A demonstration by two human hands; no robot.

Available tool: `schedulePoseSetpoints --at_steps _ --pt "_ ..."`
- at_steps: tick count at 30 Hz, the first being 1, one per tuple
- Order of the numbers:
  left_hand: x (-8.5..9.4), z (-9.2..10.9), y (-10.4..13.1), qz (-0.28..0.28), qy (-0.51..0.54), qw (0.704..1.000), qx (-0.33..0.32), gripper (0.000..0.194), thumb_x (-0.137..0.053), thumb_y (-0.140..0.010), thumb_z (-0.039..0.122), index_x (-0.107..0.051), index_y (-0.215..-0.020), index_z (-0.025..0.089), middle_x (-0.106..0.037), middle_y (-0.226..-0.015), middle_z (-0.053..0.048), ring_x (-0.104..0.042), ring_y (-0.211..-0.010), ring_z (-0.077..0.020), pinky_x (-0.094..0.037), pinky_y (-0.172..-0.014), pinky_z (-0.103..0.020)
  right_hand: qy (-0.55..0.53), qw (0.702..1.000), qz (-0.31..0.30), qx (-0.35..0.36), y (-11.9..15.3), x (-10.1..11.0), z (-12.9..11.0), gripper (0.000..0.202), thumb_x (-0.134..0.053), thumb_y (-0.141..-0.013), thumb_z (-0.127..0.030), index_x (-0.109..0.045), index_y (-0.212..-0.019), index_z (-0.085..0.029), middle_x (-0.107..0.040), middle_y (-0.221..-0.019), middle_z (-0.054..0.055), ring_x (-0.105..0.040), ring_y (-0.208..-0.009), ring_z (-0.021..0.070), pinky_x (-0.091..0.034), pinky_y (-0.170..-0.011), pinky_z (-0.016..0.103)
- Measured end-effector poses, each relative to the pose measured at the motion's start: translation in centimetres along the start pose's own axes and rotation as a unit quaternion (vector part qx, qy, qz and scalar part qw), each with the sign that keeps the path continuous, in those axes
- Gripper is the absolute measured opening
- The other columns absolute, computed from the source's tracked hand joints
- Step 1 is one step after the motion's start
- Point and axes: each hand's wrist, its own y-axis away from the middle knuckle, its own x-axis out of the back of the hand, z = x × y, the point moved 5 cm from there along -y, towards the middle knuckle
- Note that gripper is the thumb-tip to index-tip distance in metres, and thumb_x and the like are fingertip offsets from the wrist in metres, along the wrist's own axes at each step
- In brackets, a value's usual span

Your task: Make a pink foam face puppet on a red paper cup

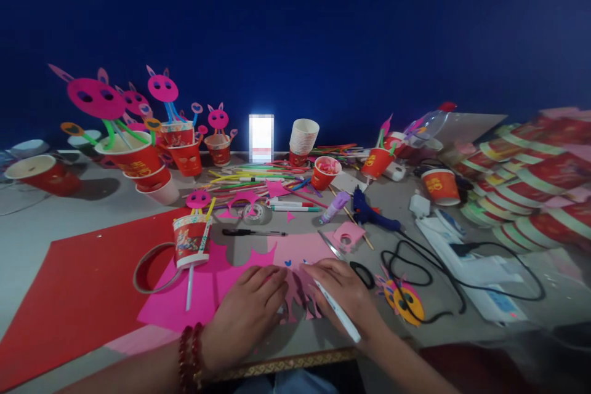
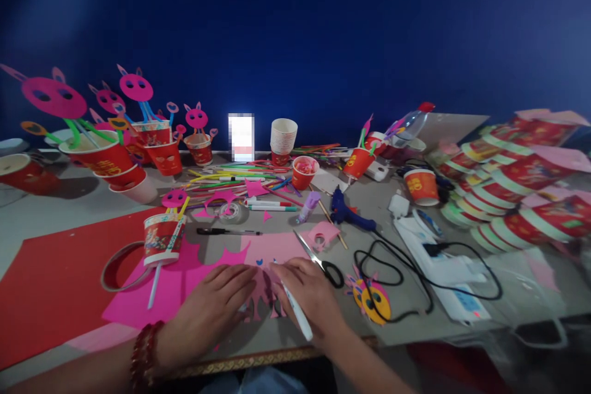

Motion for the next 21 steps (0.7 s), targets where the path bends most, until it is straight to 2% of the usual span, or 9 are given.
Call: schedulePoseSetpoints --at_steps 4,7,9,11,13,16,21 --pt "0.1 0.1 -0.1 0.008 -0.006 1.000 0.002 0.044 -0.060 -0.094 0.036 -0.052 -0.133 0.017 -0.056 -0.143 -0.007 -0.050 -0.128 -0.0265 -0.034 -0.108 -0.042 -0.052 0.999 -0.007 -0.011 0.5 -0.1 -0.5 0.036 -0.054 -0.089 -0.014 -0.065 -0.121 -0.024 -0.071 -0.097 0.009 -0.068 -0.089 0.0227 -0.056 -0.081 0.034" --pt "0.2 0.3 0.1 0.026 -0.011 1.000 -0.009 0.041 -0.059 -0.094 0.034 -0.054 -0.130 0.016 -0.056 -0.142 -0.008 -0.049 -0.130 -0.0270 -0.034 -0.110 -0.042 -0.079 0.996 0.032 -0.026 0.5 0.8 -0.3 0.032 -0.050 -0.091 -0.016 -0.064 -0.119 -0.024 -0.070 -0.097 0.009 -0.067 -0.091 0.0225 -0.055 -0.082 0.034" --pt "0.3 0.5 0.2 0.044 -0.008 0.999 -0.024 0.038 -0.058 -0.095 0.033 -0.055 -0.129 0.016 -0.057 -0.142 -0.007 -0.049 -0.130 -0.0261 -0.034 -0.110 -0.041 -0.110 0.990 0.058 -0.062 0.3 1.3 0.2 0.029 -0.049 -0.093 -0.020 -0.061 -0.118 -0.023 -0.070 -0.099 0.009 -0.067 -0.093 0.0232 -0.053 -0.082 0.035" --pt "0.4 0.8 0.2 0.061 -0.001 0.997 -0.044 0.036 -0.057 -0.096 0.032 -0.056 -0.128 0.016 -0.058 -0.140 -0.007 -0.050 -0.128 -0.0247 -0.035 -0.110 -0.039 -0.177 0.976 0.054 -0.115 0.1 1.3 0.8 0.019 -0.049 -0.094 -0.025 -0.059 -0.110 -0.022 -0.070 -0.090 0.006 -0.067 -0.081 0.0208 -0.053 -0.072 0.031" --pt "0.4 1.2 0.2 0.060 0.003 0.996 -0.059 0.036 -0.056 -0.096 0.033 -0.056 -0.128 0.015 -0.059 -0.139 -0.007 -0.052 -0.126 -0.0239 -0.036 -0.109 -0.038 -0.254 0.954 0.037 -0.155 -0.2 0.8 1.3 0.008 -0.050 -0.094 -0.028 -0.056 -0.095 -0.022 -0.064 -0.072 0.000 -0.060 -0.061 0.0161 -0.047 -0.056 0.026" --pt "0.3 1.4 0.0 0.047 0.006 0.997 -0.064 0.038 -0.053 -0.098 0.035 -0.055 -0.129 0.015 -0.060 -0.138 -0.008 -0.053 -0.125 -0.0238 -0.036 -0.108 -0.038 -0.306 0.939 0.032 -0.152 -0.9 -0.1 1.3 0.013 -0.052 -0.090 -0.027 -0.053 -0.078 -0.022 -0.053 -0.064 -0.004 -0.050 -0.055 0.0135 -0.039 -0.052 0.024" --pt "0.2 1.4 -0.1 0.041 0.003 0.997 -0.064 0.043 -0.052 -0.098 0.039 -0.052 -0.133 0.015 -0.060 -0.138 -0.008 -0.051 -0.127 -0.0231 -0.034 -0.109 -0.038 -0.291 0.947 0.038 -0.129 -1.5 -1.0 1.3 0.019 -0.052 -0.087 -0.023 -0.050 -0.069 -0.021 -0.046 -0.060 -0.005 -0.042 -0.053 0.0122 -0.033 -0.051 0.025"
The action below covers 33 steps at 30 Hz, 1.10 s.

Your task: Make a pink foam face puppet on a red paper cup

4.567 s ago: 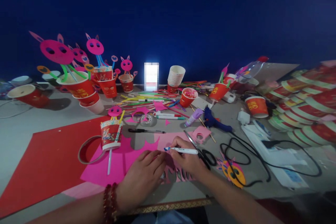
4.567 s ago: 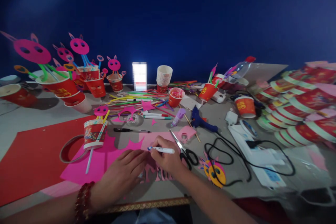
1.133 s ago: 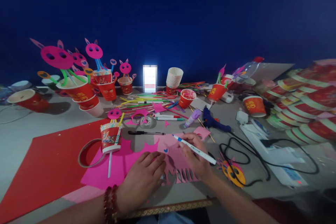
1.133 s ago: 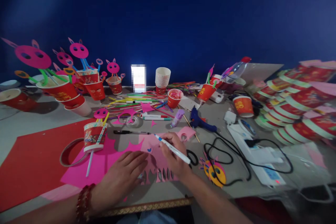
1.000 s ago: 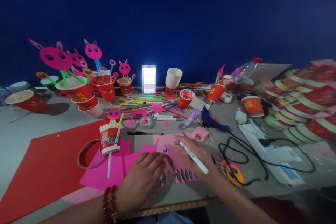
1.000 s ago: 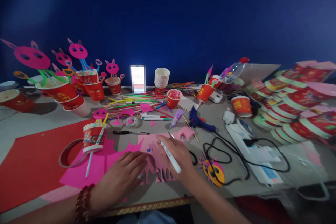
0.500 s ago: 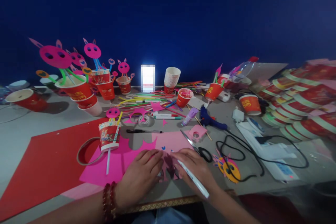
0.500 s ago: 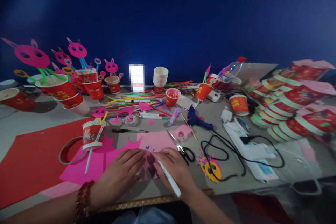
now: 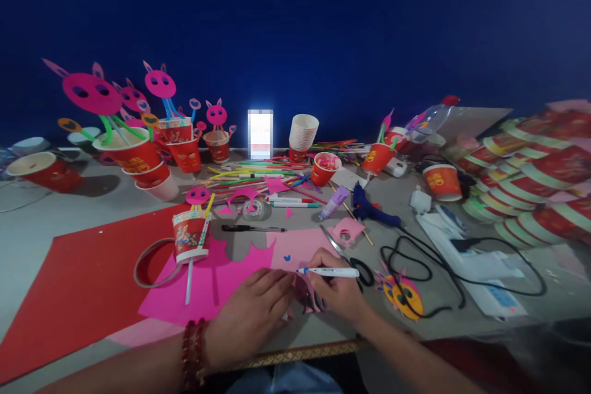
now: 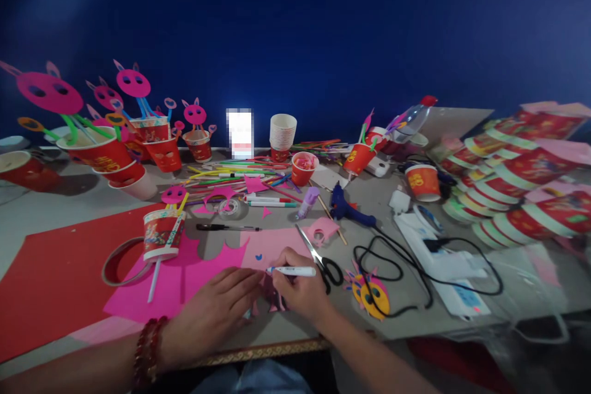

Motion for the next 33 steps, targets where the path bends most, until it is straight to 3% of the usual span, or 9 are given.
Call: schedulePoseSetpoints --at_steps 15,33 --pt "-0.11 -0.04 -0.07 -0.031 -0.002 1.000 -0.001 0.045 -0.049 -0.099 0.040 -0.051 -0.136 0.014 -0.056 -0.142 -0.008 -0.049 -0.129 -0.0247 -0.032 -0.110 -0.039 0.037 0.999 -0.023 -0.007 0.20 -0.40 0.45 0.017 -0.051 -0.089 -0.023 -0.053 -0.072 -0.021 -0.049 -0.060 -0.005 -0.046 -0.053 0.0120 -0.034 -0.053 0.024" --pt "-0.40 -0.07 0.12 -0.025 -0.007 1.000 0.000 0.046 -0.050 -0.098 0.040 -0.050 -0.137 0.015 -0.057 -0.142 -0.009 -0.049 -0.130 -0.0236 -0.032 -0.111 -0.038 0.050 0.999 -0.012 -0.004 0.31 -0.19 0.43 0.020 -0.049 -0.089 -0.023 -0.049 -0.069 -0.022 -0.044 -0.058 -0.006 -0.042 -0.051 0.0115 -0.032 -0.051 0.024"
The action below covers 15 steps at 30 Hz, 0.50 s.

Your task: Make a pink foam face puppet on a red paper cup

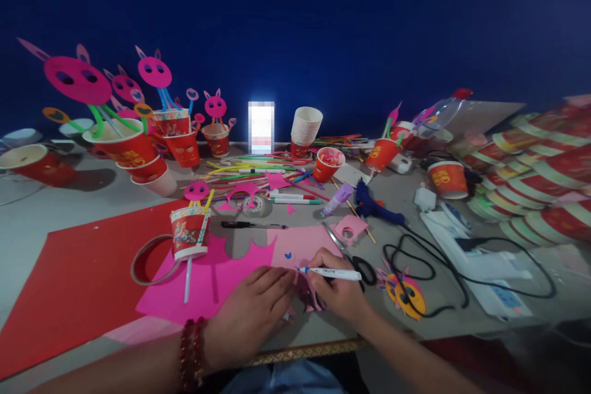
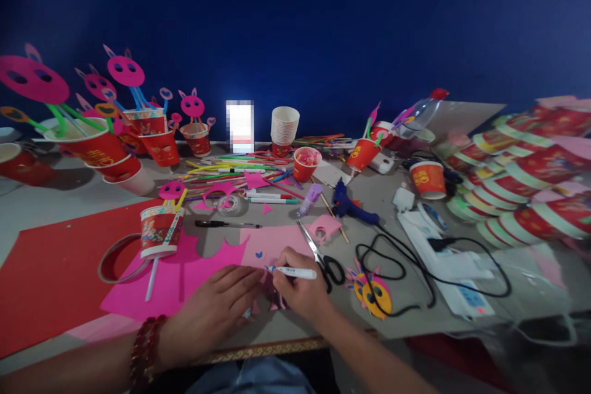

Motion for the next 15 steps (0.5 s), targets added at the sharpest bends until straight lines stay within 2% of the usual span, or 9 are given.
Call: schedulePoseSetpoints --at_steps 15 --pt "-0.01 -0.06 0.00 -0.004 0.007 1.000 0.006 0.043 -0.049 -0.099 0.040 -0.052 -0.135 0.015 -0.057 -0.142 -0.008 -0.049 -0.129 -0.0235 -0.031 -0.110 -0.039 -0.011 1.000 0.015 -0.013 0.06 0.15 0.04 0.020 -0.049 -0.090 -0.025 -0.047 -0.070 -0.023 -0.043 -0.058 -0.006 -0.042 -0.052 0.0124 -0.032 -0.052 0.026"
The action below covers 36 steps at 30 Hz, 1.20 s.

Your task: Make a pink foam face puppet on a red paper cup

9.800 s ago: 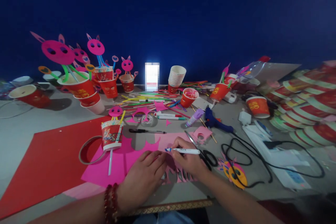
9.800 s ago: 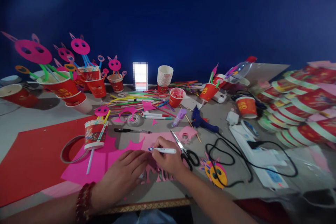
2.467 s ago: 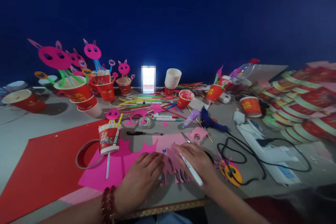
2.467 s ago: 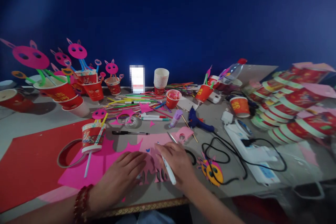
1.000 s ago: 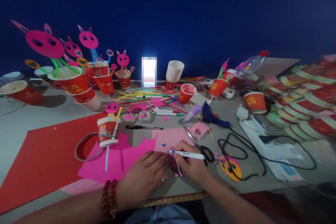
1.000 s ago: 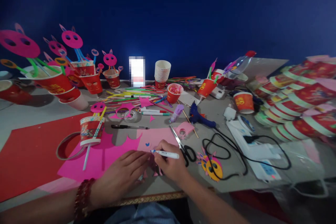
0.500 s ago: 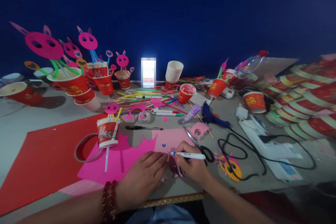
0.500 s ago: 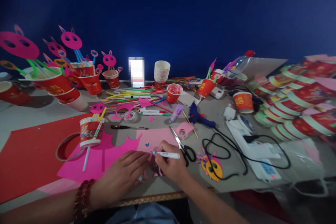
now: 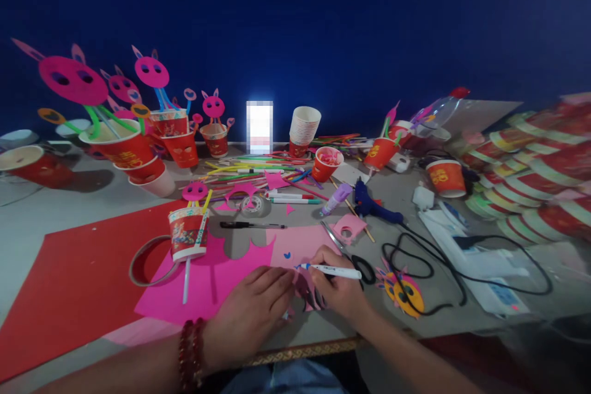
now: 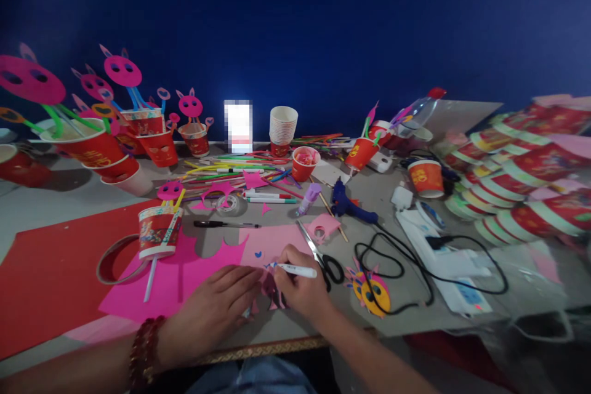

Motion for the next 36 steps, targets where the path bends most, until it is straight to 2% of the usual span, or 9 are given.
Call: schedulePoseSetpoints --at_steps 6,13,24,36 --pt "0.50 0.07 -0.02 0.013 0.004 1.000 0.002 0.042 -0.050 -0.099 0.040 -0.053 -0.132 0.015 -0.058 -0.141 -0.007 -0.050 -0.129 -0.0228 -0.032 -0.111 -0.037 -0.003 1.000 0.002 0.000 0.04 -0.01 0.03 0.020 -0.048 -0.090 -0.024 -0.048 -0.070 -0.022 -0.046 -0.059 -0.005 -0.043 -0.053 0.0127 -0.034 -0.053 0.025" --pt "0.29 0.05 0.03 -0.006 0.007 1.000 -0.006 0.044 -0.051 -0.098 0.039 -0.052 -0.134 0.016 -0.059 -0.139 -0.008 -0.048 -0.130 -0.0238 -0.032 -0.111 -0.038 -0.001 1.000 0.020 0.007 0.01 0.23 -0.22 0.019 -0.049 -0.089 -0.022 -0.049 -0.070 -0.022 -0.047 -0.059 -0.005 -0.045 -0.053 0.0126 -0.035 -0.053 0.025" --pt "0.13 0.07 0.07 0.008 0.003 1.000 -0.005 0.044 -0.045 -0.100 0.039 -0.050 -0.137 0.015 -0.057 -0.141 -0.008 -0.048 -0.130 -0.0248 -0.029 -0.111 -0.039 0.006 1.000 -0.012 0.019 -0.09 -0.17 -0.28 0.019 -0.052 -0.089 -0.024 -0.051 -0.070 -0.022 -0.048 -0.060 -0.005 -0.045 -0.052 0.0123 -0.035 -0.052 0.024" --pt "0.31 0.14 -0.09 -0.005 0.008 1.000 -0.006 0.045 -0.051 -0.098 0.041 -0.052 -0.135 0.015 -0.057 -0.140 -0.010 -0.048 -0.130 -0.0247 -0.033 -0.110 -0.040 0.020 0.999 -0.033 0.028 -0.17 -0.53 0.01 0.016 -0.051 -0.090 -0.025 -0.052 -0.074 -0.022 -0.050 -0.061 -0.005 -0.047 -0.055 0.0126 -0.035 -0.054 0.025"
